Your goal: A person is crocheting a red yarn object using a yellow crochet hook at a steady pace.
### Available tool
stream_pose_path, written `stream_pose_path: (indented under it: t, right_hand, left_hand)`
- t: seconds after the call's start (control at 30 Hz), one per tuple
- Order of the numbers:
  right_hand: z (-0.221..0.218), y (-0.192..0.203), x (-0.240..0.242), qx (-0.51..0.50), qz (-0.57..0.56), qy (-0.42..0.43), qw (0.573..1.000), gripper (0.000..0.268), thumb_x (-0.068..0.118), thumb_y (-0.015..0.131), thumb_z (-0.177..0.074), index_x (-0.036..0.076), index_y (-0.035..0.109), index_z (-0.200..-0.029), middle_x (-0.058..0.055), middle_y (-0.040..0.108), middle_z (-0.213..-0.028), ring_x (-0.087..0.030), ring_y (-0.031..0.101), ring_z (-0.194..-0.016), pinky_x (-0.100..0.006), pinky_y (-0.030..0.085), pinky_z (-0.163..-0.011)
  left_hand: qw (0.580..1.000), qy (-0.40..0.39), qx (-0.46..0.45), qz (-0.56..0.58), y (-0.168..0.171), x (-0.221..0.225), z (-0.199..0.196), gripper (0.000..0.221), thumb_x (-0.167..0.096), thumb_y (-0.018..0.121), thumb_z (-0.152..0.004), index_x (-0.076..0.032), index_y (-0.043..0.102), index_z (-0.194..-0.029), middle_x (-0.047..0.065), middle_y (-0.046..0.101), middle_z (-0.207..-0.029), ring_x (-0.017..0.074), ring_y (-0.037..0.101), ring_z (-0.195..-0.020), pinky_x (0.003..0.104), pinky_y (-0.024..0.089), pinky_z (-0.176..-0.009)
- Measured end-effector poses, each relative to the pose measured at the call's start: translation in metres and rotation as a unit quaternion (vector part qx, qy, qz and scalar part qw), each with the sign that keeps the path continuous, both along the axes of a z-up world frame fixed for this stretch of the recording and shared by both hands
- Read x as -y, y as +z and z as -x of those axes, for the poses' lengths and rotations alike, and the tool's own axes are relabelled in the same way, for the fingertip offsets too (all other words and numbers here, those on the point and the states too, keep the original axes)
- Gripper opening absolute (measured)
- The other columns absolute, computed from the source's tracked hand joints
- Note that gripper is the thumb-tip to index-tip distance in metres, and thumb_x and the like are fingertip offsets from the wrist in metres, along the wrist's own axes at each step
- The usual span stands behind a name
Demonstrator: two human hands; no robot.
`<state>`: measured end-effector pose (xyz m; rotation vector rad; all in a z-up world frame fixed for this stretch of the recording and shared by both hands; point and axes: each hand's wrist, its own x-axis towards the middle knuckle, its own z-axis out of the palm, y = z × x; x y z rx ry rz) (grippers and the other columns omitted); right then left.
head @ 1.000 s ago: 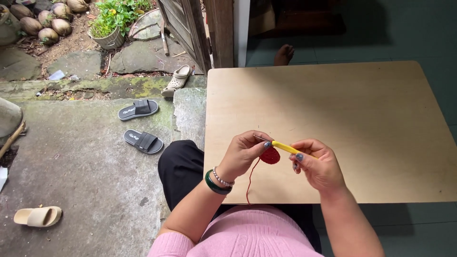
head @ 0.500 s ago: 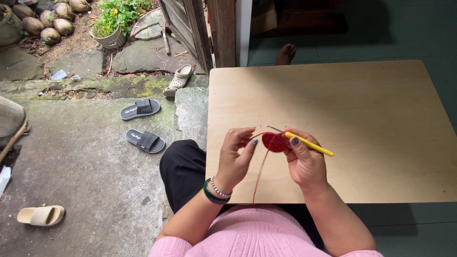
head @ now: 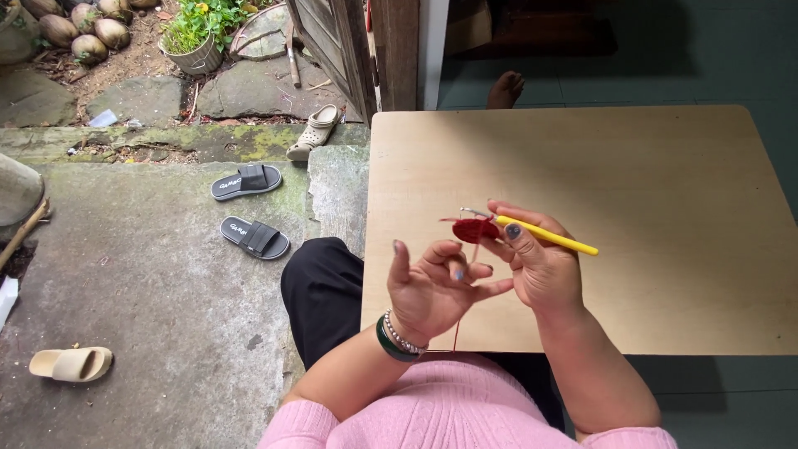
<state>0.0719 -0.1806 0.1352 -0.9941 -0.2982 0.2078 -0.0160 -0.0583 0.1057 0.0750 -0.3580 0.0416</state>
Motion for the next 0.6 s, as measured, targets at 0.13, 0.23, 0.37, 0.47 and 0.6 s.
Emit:
stream_pose_path:
  t: [0.13,0.23,0.37,0.47,0.6]
  right_hand:
    - [-0.009,0.002,0.014,0.027,-0.011,-0.001,1.0,0.026,0.004,0.063,-0.097,-0.006,0.065,-0.122,-0.027,0.065,-0.131,-0.043,0.071,-0.112,-0.057,0.06,-0.089]
    - [-0.003,0.014,0.016,0.078,0.004,-0.006,0.997,0.029,0.006,0.064,-0.096,-0.004,0.066,-0.123,-0.027,0.063,-0.133,-0.046,0.069,-0.116,-0.057,0.059,-0.091]
    - [0.006,0.039,0.012,0.24,0.14,-0.054,0.959,0.026,0.006,0.068,-0.095,-0.006,0.07,-0.119,-0.027,0.065,-0.125,-0.042,0.067,-0.12,-0.054,0.057,-0.097]
    - [0.007,0.043,0.01,0.337,0.222,-0.037,0.914,0.026,0.008,0.074,-0.09,0.0,0.076,-0.115,-0.022,0.069,-0.119,-0.037,0.069,-0.117,-0.048,0.057,-0.098]
    - [0.017,0.051,0.01,0.347,0.228,0.015,0.91,0.025,0.007,0.075,-0.087,0.001,0.078,-0.111,-0.022,0.071,-0.117,-0.038,0.073,-0.109,-0.047,0.062,-0.09]
  left_hand:
    - [0.995,0.054,0.08,-0.036,0.013,-0.019,-0.005,0.073,-0.071,0.035,-0.101,-0.016,0.059,-0.143,0.012,0.062,-0.138,0.0396,0.045,-0.143,0.071,0.035,-0.111]
    - [0.989,0.06,0.128,-0.038,0.023,-0.023,-0.01,0.075,-0.073,0.031,-0.098,-0.029,0.032,-0.159,0.003,0.022,-0.17,0.0374,0.015,-0.157,0.077,0.031,-0.11]
    - [0.993,0.017,-0.041,0.113,0.031,-0.001,-0.006,0.089,-0.067,0.057,-0.084,-0.033,0.025,-0.159,0.003,0.021,-0.159,0.0422,0.023,-0.148,0.085,0.036,-0.096]
    - [0.987,0.008,-0.093,0.127,0.009,0.011,-0.013,0.091,-0.071,0.06,-0.079,-0.035,0.026,-0.155,0.003,0.025,-0.15,0.0397,0.038,-0.133,0.081,0.043,-0.093]
    - [0.964,0.211,0.015,-0.159,-0.027,0.029,-0.029,0.099,-0.08,0.034,-0.09,-0.037,-0.021,-0.16,-0.013,-0.017,-0.169,0.019,0.039,-0.144,0.036,0.051,-0.107]
